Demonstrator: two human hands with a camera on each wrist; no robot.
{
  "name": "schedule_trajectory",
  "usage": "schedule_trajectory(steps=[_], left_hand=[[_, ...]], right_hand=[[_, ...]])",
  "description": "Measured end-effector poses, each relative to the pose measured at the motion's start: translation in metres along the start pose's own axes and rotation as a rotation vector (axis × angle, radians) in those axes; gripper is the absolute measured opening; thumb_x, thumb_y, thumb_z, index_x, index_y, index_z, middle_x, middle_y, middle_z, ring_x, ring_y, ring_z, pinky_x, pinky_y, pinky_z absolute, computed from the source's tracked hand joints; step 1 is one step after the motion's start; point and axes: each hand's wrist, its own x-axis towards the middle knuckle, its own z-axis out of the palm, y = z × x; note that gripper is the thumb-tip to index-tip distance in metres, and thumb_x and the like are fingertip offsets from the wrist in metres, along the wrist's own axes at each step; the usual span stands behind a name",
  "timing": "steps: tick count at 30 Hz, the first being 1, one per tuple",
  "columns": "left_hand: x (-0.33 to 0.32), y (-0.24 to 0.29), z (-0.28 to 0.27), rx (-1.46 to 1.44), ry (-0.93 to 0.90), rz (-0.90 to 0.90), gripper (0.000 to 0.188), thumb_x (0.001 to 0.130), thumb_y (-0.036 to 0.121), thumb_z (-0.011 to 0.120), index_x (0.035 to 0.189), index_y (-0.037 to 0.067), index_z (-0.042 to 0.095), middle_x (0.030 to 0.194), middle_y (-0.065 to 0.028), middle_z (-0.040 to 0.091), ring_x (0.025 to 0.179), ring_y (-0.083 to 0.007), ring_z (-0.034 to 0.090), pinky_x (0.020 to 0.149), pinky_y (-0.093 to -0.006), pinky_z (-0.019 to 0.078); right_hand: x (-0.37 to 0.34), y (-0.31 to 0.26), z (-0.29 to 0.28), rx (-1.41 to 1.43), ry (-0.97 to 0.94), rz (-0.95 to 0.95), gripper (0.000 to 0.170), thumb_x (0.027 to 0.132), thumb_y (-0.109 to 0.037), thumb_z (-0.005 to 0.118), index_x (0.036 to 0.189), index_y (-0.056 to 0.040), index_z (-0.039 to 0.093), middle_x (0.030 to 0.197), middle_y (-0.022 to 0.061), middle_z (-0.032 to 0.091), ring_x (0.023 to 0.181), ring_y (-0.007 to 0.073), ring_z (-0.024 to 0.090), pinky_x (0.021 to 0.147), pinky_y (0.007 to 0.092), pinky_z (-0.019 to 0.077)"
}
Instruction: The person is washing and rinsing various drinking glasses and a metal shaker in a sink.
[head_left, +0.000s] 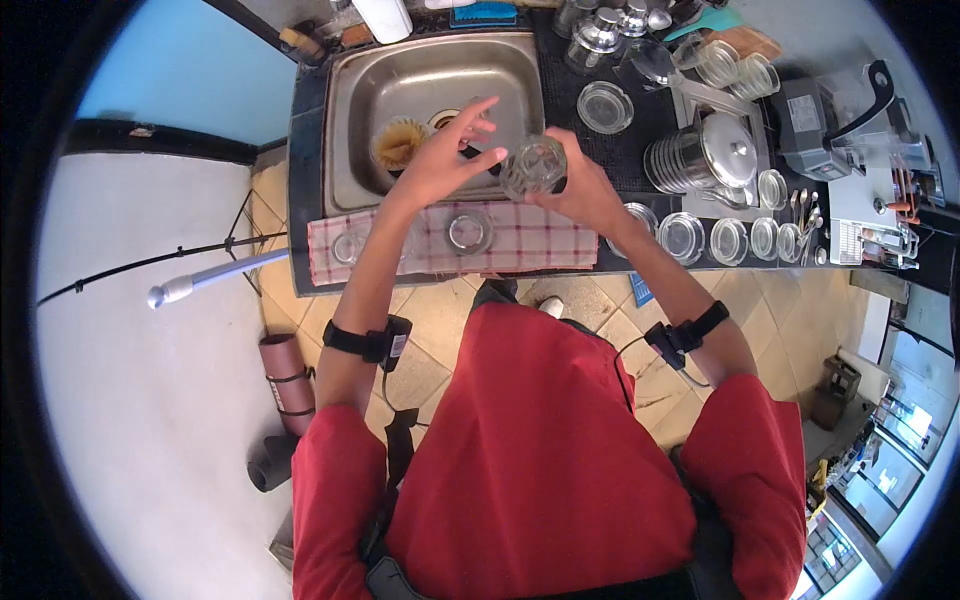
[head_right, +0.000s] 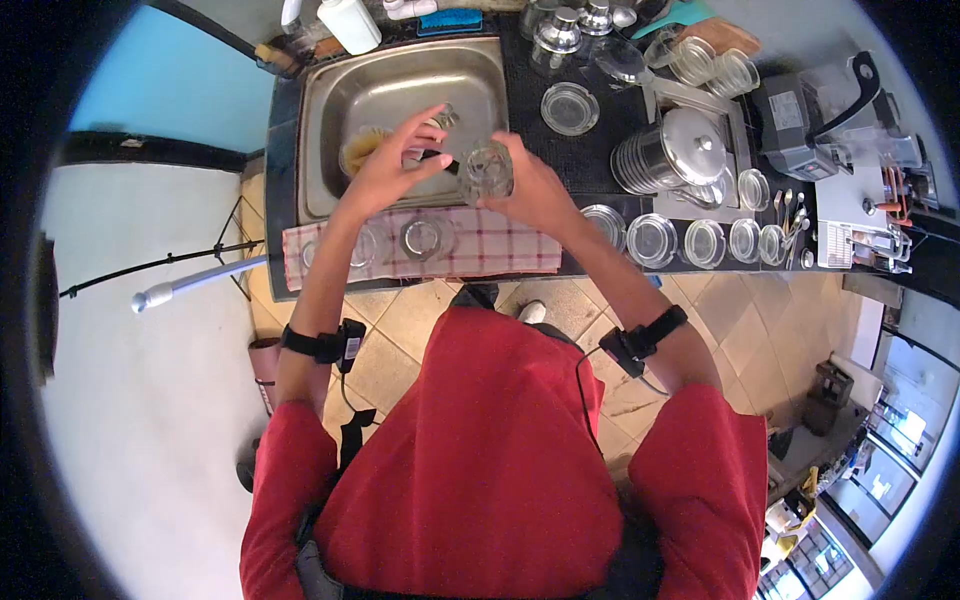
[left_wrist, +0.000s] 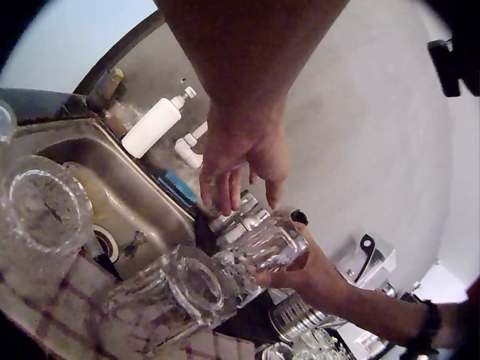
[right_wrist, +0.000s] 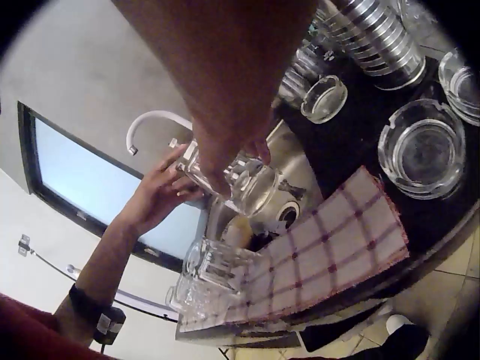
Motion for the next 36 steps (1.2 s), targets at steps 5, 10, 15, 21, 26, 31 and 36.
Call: schedule_trajectory(steps=[5,10,15,21,26,31,36], left_hand=[[-0.039,-0.008,0.023,0.170,-0.002,0.048,0.052,0.083,0.028,0.073,0.129,0.012,0.056,0.116,-0.0140,0.062,0.108,-0.0269,0.061,0.092,-0.0371,0.0478],[-0.077,-0.001,0.042,0.514,0.010,0.097,0.046,0.081,0.020,0.073,0.124,0.009,0.060,0.117,-0.0161,0.062,0.109,-0.0334,0.059,0.095,-0.0388,0.0454],[-0.093,-0.010,0.057,0.645,-0.055,0.110,0.048,0.079,0.013,0.073,0.125,0.009,0.060,0.121,-0.0167,0.059,0.115,-0.0350,0.054,0.100,-0.0405,0.0415],[-0.096,-0.010,0.062,0.609,-0.016,0.083,0.048,0.074,0.007,0.075,0.120,0.007,0.061,0.118,-0.0113,0.060,0.113,-0.0329,0.053,0.100,-0.0410,0.0406],[-0.093,-0.016,0.060,0.574,-0.038,0.064,0.048,0.074,0.007,0.075,0.120,0.007,0.061,0.119,-0.0117,0.059,0.115,-0.0331,0.052,0.101,-0.0403,0.0403],[-0.094,-0.017,0.057,0.556,-0.070,0.043,0.049,0.075,0.007,0.073,0.123,0.008,0.060,0.124,-0.0135,0.056,0.118,-0.0337,0.049,0.103,-0.0417,0.0387],[-0.090,0.007,0.070,0.774,0.031,0.081,0.054,0.080,0.015,0.067,0.133,0.013,0.052,0.130,-0.0151,0.052,0.124,-0.0321,0.046,0.105,-0.0435,0.0355]], right_hand=[[-0.042,0.013,0.006,0.012,-0.099,0.007,0.084,0.070,-0.020,0.081,0.137,-0.0078,0.031,0.127,0.0241,0.055,0.120,0.0396,0.053,0.100,0.0432,0.0444],[-0.064,0.033,0.030,-0.009,-0.117,-0.120,0.086,0.067,-0.017,0.080,0.139,-0.0045,0.033,0.131,0.0248,0.052,0.125,0.0366,0.050,0.104,0.0421,0.0417],[-0.066,0.068,0.060,0.002,-0.082,-0.238,0.087,0.067,-0.012,0.079,0.139,-0.0039,0.032,0.134,0.0258,0.049,0.125,0.0383,0.049,0.105,0.0434,0.0407],[-0.069,0.064,0.053,0.009,-0.107,-0.265,0.087,0.067,-0.008,0.079,0.139,-0.0070,0.029,0.135,0.0260,0.048,0.126,0.0391,0.047,0.104,0.0445,0.0408],[-0.060,0.063,0.053,0.084,-0.192,-0.283,0.088,0.067,-0.004,0.079,0.139,-0.0078,0.029,0.138,0.0249,0.044,0.129,0.0371,0.045,0.106,0.0439,0.0390],[-0.060,0.058,0.050,0.127,-0.229,-0.230,0.090,0.066,-0.003,0.079,0.141,-0.0071,0.028,0.141,0.0242,0.041,0.131,0.0363,0.043,0.108,0.0424,0.0374],[-0.061,0.060,0.038,0.037,-0.171,-0.201,0.091,0.065,-0.004,0.077,0.142,-0.0057,0.029,0.143,0.0208,0.041,0.130,0.0334,0.045,0.108,0.0387,0.0385]])
